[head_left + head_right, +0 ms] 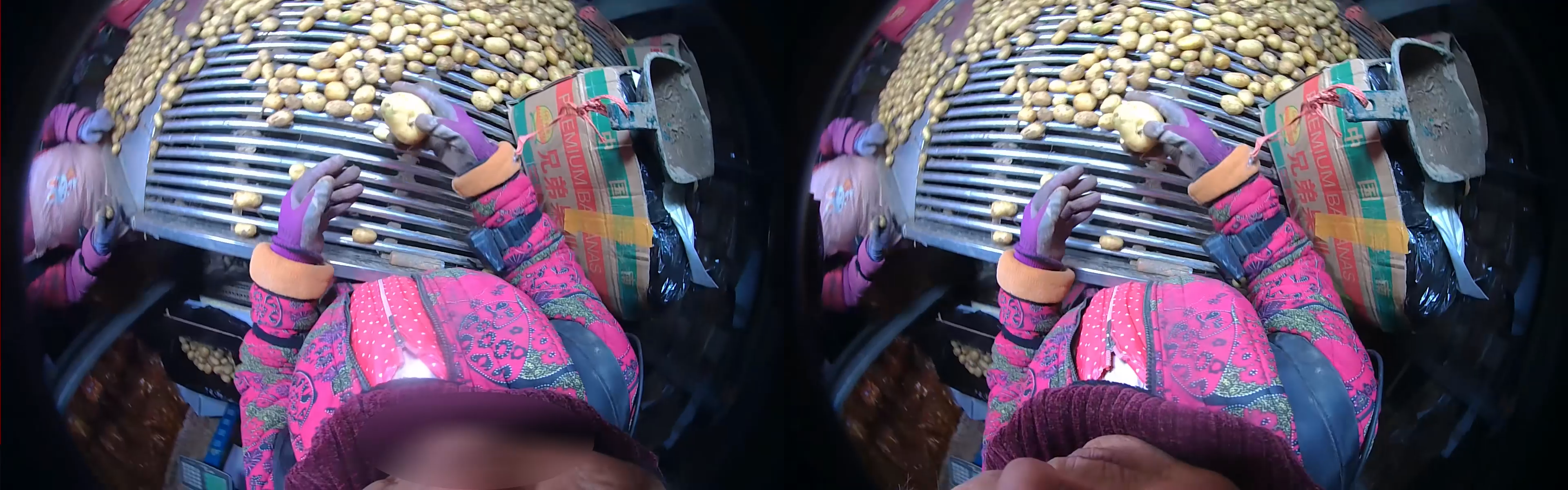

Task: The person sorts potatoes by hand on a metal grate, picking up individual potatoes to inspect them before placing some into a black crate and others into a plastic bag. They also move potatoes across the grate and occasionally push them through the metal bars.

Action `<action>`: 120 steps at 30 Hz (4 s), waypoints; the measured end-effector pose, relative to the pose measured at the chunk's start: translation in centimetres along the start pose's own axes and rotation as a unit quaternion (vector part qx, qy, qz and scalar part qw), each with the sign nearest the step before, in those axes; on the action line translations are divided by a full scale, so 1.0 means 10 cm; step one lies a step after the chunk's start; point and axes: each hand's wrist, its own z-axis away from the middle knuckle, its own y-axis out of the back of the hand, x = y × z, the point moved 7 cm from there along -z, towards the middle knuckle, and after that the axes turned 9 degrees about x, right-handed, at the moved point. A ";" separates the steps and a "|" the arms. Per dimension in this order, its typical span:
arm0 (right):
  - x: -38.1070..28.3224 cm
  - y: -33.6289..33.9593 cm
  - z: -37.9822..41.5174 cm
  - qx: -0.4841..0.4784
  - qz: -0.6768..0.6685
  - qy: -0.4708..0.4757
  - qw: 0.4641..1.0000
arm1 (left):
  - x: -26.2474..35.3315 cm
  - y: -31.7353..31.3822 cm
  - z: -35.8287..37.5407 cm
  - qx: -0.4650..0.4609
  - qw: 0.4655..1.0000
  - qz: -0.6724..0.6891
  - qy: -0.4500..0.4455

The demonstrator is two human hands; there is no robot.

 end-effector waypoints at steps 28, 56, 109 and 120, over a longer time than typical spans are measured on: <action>0.49 -1.61 0.76 -0.209 -0.024 -0.075 0.975 | -0.59 0.71 0.76 0.067 0.889 0.452 -0.004; 0.33 1.26 0.14 0.253 0.297 0.165 0.906 | 0.52 1.34 -0.75 0.197 0.907 0.356 -0.107; -0.12 0.04 -2.83 0.100 0.835 0.225 0.493 | -0.32 0.20 -0.68 0.012 0.900 0.397 0.177; -0.21 -0.43 -1.57 -0.149 0.485 0.157 0.847 | -0.07 0.08 -0.75 -0.052 0.930 0.356 0.073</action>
